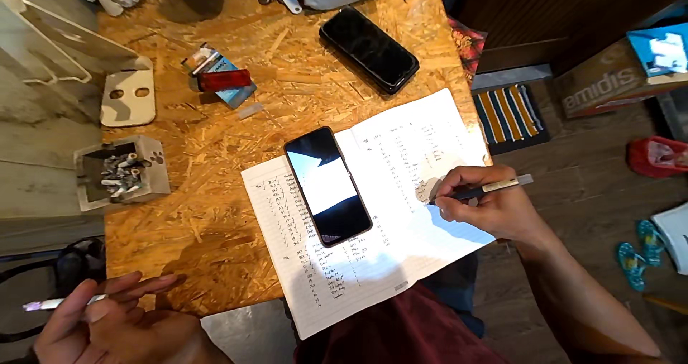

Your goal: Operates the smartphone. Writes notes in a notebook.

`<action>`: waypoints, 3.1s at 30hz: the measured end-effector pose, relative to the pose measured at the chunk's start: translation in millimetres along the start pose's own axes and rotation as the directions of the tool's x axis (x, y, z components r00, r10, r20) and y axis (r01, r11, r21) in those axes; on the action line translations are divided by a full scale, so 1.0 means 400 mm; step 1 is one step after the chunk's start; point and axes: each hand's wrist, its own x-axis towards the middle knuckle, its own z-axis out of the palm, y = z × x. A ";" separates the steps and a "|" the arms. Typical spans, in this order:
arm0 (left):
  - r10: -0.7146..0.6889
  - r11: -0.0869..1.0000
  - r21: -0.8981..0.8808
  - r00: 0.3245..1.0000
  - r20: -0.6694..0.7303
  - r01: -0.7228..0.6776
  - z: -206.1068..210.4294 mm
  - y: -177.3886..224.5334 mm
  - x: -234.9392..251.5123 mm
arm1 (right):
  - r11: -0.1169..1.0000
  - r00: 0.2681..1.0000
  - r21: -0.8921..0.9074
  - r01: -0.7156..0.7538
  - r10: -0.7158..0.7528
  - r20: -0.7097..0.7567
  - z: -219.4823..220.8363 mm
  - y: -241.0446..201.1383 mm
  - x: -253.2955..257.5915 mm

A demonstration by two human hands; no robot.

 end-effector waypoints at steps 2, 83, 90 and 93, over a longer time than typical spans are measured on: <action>0.007 1.000 -0.007 1.000 0.005 -0.007 -0.004 -0.007 -0.001 | 1.000 1.000 0.009 -0.002 0.002 -0.001 0.000 0.000 0.000; -0.004 1.000 -0.031 1.000 -0.016 0.004 0.001 -0.013 -0.002 | 1.000 0.999 0.002 0.000 0.000 -0.034 -0.023 0.007 0.001; -0.006 1.000 -0.018 1.000 -0.018 0.006 0.003 -0.009 0.000 | 1.000 0.999 0.005 0.013 -0.013 -0.042 -0.021 0.012 0.001; 0.001 1.000 -0.031 1.000 -0.005 -0.001 -0.001 -0.013 0.000 | 1.000 0.999 0.019 0.010 -0.009 -0.049 -0.020 0.015 -0.001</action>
